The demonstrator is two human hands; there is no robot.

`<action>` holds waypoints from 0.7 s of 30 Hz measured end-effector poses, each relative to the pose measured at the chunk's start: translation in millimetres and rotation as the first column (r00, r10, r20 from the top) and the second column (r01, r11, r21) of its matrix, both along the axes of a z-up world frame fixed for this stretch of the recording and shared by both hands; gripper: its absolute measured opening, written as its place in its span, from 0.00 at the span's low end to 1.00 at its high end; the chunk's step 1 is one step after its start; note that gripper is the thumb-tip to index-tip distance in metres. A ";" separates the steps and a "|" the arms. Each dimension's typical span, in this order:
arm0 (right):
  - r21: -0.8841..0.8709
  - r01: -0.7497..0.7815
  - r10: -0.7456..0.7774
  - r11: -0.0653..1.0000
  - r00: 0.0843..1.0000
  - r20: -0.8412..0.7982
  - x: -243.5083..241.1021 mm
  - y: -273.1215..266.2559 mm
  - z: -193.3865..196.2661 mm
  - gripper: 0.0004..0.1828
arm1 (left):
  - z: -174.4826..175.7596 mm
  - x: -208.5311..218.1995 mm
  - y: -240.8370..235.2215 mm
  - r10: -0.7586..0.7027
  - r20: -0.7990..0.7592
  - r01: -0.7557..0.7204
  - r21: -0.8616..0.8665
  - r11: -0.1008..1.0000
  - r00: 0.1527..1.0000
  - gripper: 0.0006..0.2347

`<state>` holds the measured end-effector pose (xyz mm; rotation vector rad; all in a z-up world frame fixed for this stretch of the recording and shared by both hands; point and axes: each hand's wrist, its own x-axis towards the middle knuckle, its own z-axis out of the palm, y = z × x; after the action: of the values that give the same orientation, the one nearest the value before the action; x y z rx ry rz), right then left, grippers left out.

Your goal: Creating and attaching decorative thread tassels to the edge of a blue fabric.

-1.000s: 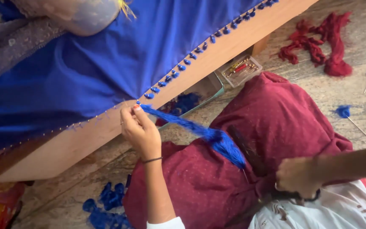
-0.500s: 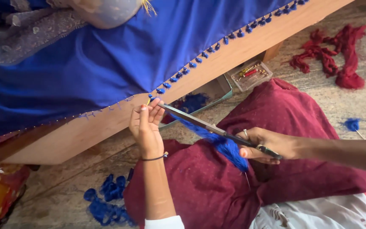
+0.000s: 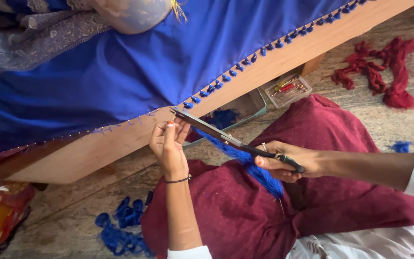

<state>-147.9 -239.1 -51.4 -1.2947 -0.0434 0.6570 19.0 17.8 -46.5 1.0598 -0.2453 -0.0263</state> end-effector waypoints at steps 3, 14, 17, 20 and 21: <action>-0.041 0.012 -0.011 0.999 1.000 0.023 1.6 -0.4 1.4 0.25 | -3.8 3.7 0.0 -0.001 -0.003 0.001 -0.001 1.000 1.000 0.05; -0.171 -0.006 0.012 0.985 0.999 0.034 0.2 -10.6 4.8 0.25 | -8.7 12.9 -2.7 0.073 -0.033 -0.067 0.166 0.984 0.997 0.04; -0.126 -0.026 0.033 0.992 0.998 0.050 -0.5 -23.8 -2.0 0.24 | -23.0 41.4 -2.7 0.146 -0.024 -0.130 0.326 0.936 0.989 0.05; -0.182 -0.019 0.020 0.983 1.000 0.007 1.3 -35.5 2.6 0.24 | -15.7 63.1 -8.7 0.072 -0.007 -0.065 0.342 0.938 0.997 0.09; -0.185 -0.014 0.016 0.983 1.000 0.011 1.8 -40.3 3.8 0.24 | -28.5 73.8 -6.9 0.068 -0.004 -0.063 0.339 0.939 0.998 0.09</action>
<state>-146.1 -279.4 -47.6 -1.4787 -0.0020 0.6787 92.7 11.0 -75.0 1.4107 -0.1952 -0.0172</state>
